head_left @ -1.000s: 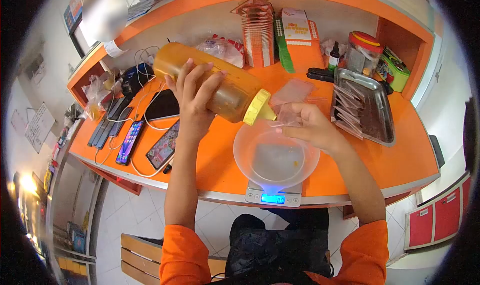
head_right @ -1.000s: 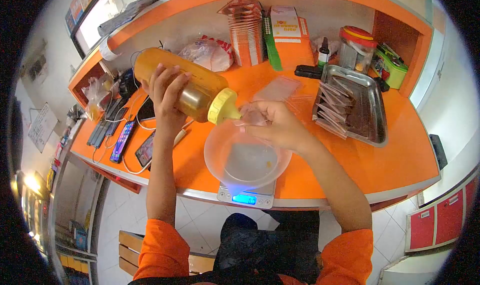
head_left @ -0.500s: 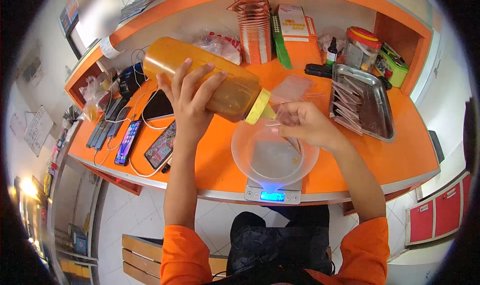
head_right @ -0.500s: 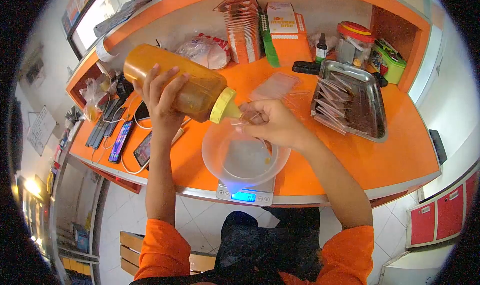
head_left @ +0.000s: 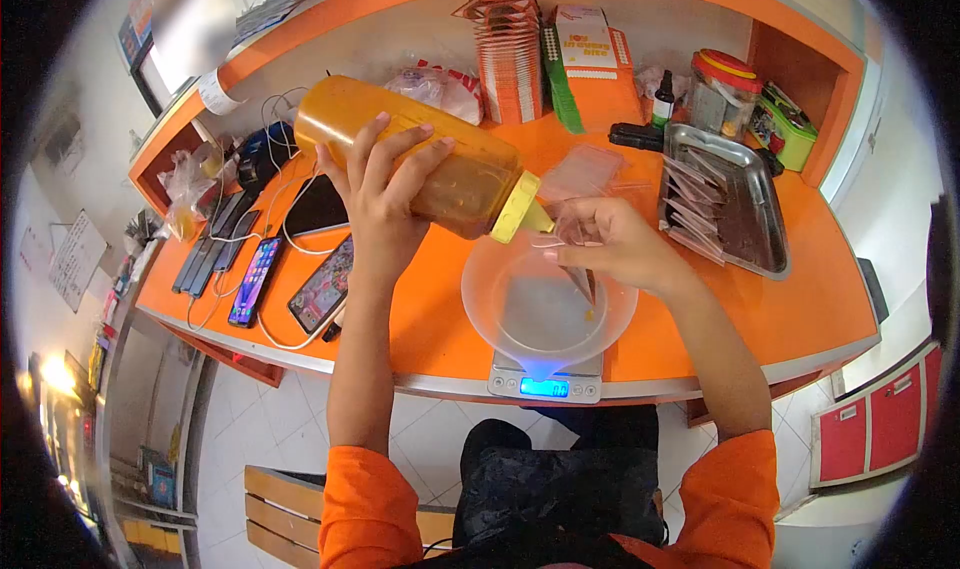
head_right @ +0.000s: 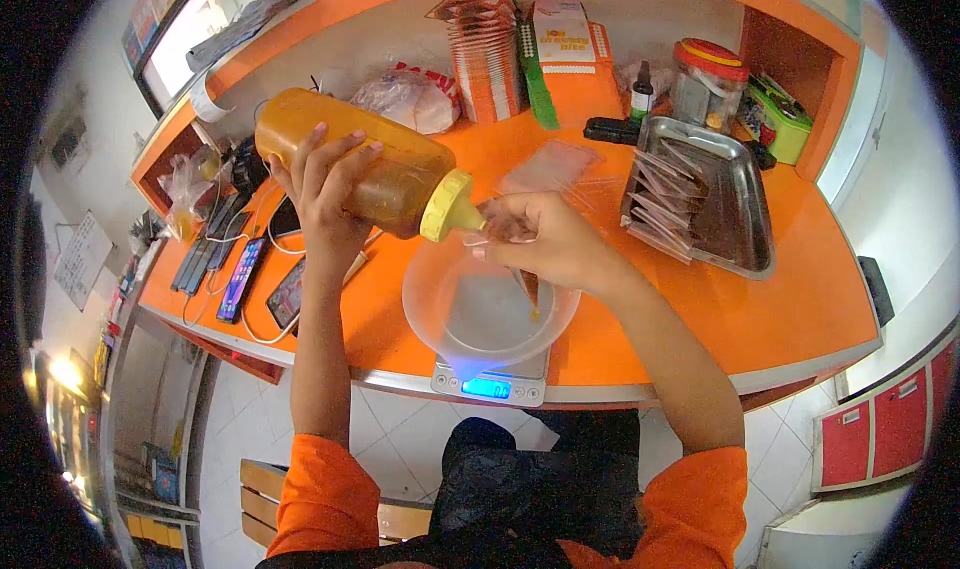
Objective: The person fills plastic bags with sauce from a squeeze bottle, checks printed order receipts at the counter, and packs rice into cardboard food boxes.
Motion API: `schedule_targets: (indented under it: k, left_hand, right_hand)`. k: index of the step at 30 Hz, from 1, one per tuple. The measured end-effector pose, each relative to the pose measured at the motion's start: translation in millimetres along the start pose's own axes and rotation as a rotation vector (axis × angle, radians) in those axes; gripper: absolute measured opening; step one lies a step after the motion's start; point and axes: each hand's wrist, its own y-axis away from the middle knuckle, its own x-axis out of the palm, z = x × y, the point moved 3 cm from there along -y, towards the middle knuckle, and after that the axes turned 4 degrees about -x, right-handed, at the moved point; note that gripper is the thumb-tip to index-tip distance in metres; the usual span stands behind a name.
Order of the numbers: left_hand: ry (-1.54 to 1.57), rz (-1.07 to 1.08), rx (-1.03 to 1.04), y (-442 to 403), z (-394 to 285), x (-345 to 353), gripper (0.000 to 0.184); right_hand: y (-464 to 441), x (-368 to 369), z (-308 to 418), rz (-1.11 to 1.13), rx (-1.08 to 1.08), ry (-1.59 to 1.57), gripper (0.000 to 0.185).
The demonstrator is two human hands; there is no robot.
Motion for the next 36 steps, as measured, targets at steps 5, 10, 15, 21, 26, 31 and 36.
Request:
schedule_targets:
  k: [5, 10, 15, 21, 26, 31, 36]
  left_hand:
    - [0.121, 0.101, -0.128, -2, 0, 8, 0.062]
    - [0.415, 0.193, -0.237, 0, 4, 15, 0.071]
    - [0.908, 0.254, -0.679, 6, 16, 23, 0.072]
    - [1.091, 0.194, -1.019, 15, 30, 36, 0.072]
    - [0.943, -0.096, -0.722, 11, 30, 29, 0.075]
    - [0.732, -0.433, -0.51, 10, 38, 11, 0.067]
    - [0.407, -0.563, -0.214, 10, 13, -1, 0.043]
  right_hand:
    - [2, -3, 4, -0.028, -0.037, -0.083, 0.033]
    - [6, -10, 11, 0.068, -0.056, -0.204, 0.047]
    - [11, 5, 17, 0.268, -0.068, -0.07, 0.052]
    - [20, 31, 14, 0.634, -0.127, 0.354, 0.069]
    - [25, 23, 23, 0.7, -0.263, 0.361, 0.091]
    - [30, 35, 26, 0.68, -0.45, 0.453, 0.082]
    - [28, 43, 25, 0.541, -0.499, 0.513, 0.037]
